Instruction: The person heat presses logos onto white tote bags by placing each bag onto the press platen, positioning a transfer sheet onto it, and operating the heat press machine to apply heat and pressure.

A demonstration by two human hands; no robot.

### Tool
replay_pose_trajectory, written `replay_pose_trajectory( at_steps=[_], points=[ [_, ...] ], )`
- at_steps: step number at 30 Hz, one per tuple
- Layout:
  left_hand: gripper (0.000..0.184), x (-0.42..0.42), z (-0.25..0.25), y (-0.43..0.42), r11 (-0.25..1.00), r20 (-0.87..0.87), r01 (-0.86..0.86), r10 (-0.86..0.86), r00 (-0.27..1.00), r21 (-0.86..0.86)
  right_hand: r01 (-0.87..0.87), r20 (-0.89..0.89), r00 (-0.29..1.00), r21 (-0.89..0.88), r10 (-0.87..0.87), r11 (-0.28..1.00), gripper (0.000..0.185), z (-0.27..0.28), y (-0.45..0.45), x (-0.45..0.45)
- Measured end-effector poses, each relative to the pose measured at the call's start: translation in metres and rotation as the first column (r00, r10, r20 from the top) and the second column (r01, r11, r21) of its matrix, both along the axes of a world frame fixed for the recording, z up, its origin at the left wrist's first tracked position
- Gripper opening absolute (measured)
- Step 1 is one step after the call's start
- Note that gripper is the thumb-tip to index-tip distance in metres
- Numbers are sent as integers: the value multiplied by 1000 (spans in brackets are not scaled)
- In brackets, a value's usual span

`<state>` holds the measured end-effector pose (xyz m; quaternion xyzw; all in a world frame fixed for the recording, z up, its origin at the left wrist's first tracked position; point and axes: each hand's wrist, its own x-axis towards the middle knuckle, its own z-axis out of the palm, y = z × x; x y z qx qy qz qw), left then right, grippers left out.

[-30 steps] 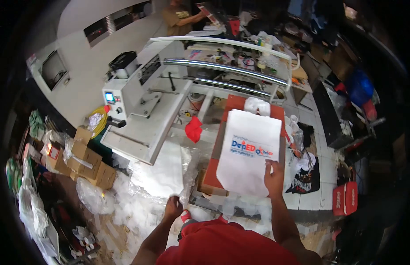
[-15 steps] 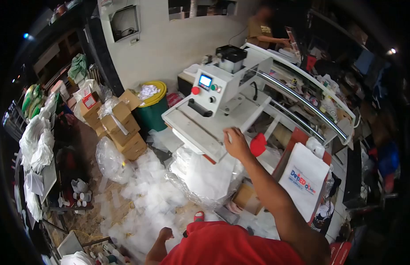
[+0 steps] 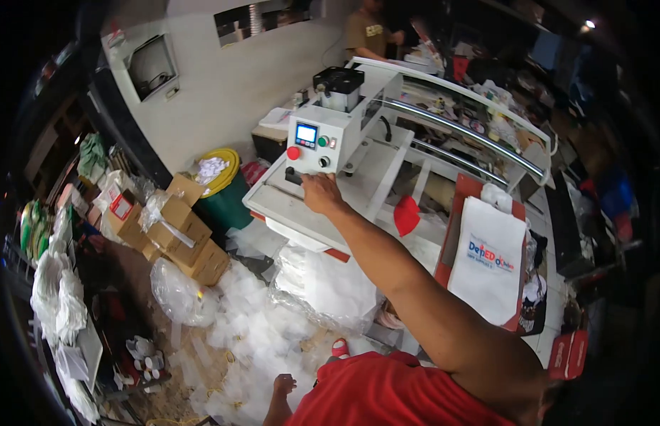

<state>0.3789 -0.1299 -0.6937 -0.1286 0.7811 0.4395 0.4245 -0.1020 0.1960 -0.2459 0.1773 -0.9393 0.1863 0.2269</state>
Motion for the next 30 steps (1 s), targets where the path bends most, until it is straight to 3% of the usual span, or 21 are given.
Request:
replay_pose_trajectory(
  at_steps=[1,2,5,10,14,16,18,19,20,22,24,25,30],
  points=[
    [2,-4,6,-1,985,-138,173,-169,976,17,-13,2,1000,-20,13,1000,21,0,3,3],
    [2,-5,7,0,981,-139,195,-191,972,16,-26,5,1000,-40,26,999,20,-1,7,5],
    [20,-7,2,7,995,-33,-13,16,999,99,-14,-34,999,-83,11,996,17,-6,32,24],
    [17,-30,1,14,985,31,161,-163,986,60,45,-70,996,-164,-57,985,13,-2,94,84],
    [16,-72,0,10,943,74,325,-329,941,68,205,3,979,-62,-205,977,22,9,145,138],
    [15,-106,1,8,920,109,375,-387,916,118,279,-101,954,-26,-281,960,32,1,166,157],
    [15,-147,2,8,946,327,179,-265,907,271,376,-125,920,24,-371,926,39,6,187,183],
    [19,-158,2,13,989,272,-50,9,962,142,422,-75,905,46,-418,906,44,8,199,193],
    [24,-168,38,28,985,152,-161,150,977,62,436,-79,898,48,-432,898,44,9,212,203],
    [31,-197,20,34,980,-10,-54,57,998,190,513,-49,858,69,-511,855,44,9,235,227],
    [28,-209,52,64,993,-32,-58,62,998,101,555,-69,831,70,-551,829,45,8,260,248],
    [26,-205,72,86,999,-108,-13,10,994,-30,585,-88,810,57,-580,809,43,8,270,260],
    [27,-200,105,140,994,-95,104,-106,990,-21,686,-167,722,51,-671,726,36,9,313,301]
  ],
)
